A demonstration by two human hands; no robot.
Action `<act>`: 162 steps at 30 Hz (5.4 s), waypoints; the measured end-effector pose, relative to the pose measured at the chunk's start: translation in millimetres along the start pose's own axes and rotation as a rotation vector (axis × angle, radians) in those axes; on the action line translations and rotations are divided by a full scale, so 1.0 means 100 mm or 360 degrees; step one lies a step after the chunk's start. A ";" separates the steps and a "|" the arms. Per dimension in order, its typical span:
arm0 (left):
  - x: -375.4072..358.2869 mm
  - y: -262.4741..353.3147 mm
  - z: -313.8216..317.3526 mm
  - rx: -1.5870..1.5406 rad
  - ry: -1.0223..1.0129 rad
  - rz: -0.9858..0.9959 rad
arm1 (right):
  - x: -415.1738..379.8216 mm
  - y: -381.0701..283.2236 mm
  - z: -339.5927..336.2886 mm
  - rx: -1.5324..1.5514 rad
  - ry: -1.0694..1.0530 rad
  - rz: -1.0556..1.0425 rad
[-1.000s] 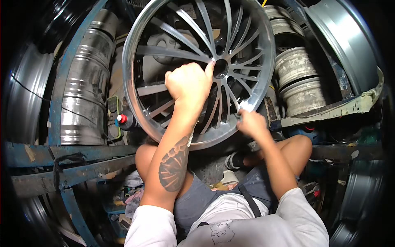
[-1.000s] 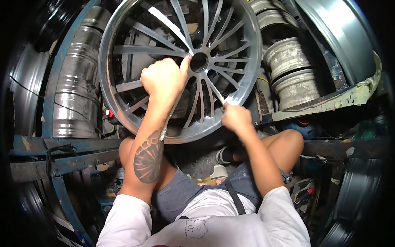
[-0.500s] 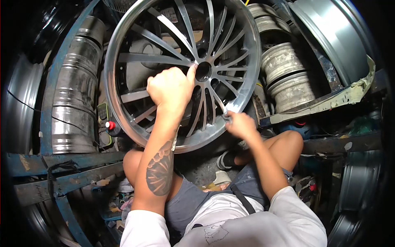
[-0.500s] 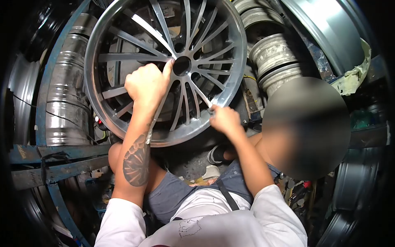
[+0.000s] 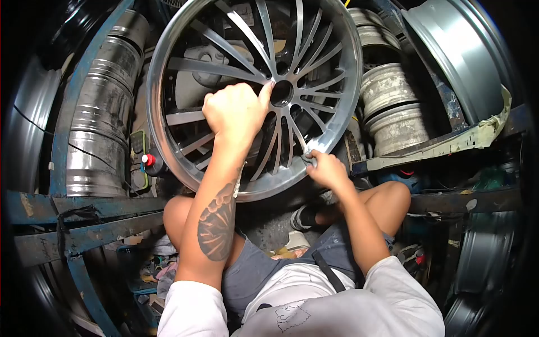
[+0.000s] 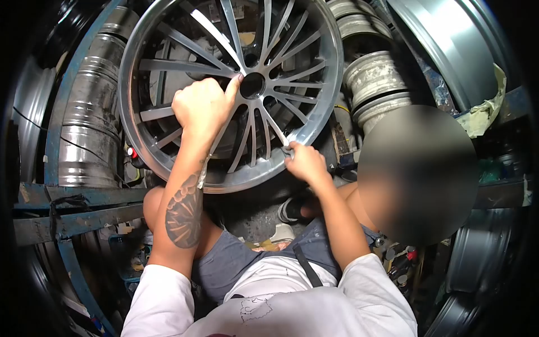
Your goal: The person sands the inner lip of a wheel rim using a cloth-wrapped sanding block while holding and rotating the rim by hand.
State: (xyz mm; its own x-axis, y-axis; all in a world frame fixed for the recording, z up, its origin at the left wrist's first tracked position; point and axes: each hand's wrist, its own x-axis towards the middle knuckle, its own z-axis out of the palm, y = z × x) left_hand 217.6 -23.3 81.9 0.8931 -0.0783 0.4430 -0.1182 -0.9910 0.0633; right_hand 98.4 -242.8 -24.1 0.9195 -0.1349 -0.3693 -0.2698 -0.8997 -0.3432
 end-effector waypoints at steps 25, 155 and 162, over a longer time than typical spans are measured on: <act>0.01 -0.01 -0.01 0.0011 0.0061 -0.0007 | -0.10 -0.31 0.00 -0.0277 0.0061 -0.0084; 0.21 0.12 -0.17 -0.0062 -0.0608 -0.0210 | 0.07 -0.28 0.06 -0.0428 0.0129 -0.0205; 0.19 0.11 -0.17 -0.0095 -0.0542 -0.0186 | 0.09 -0.20 -0.02 -0.0369 0.0057 -0.0094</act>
State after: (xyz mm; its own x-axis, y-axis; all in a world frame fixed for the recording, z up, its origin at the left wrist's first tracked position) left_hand 225.9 -34.3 106.4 0.9942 -0.0067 0.1070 -0.0231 -0.9880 0.1527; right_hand 112.7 -226.9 -18.5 0.9424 -0.0904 -0.3220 -0.1464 -0.9771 -0.1542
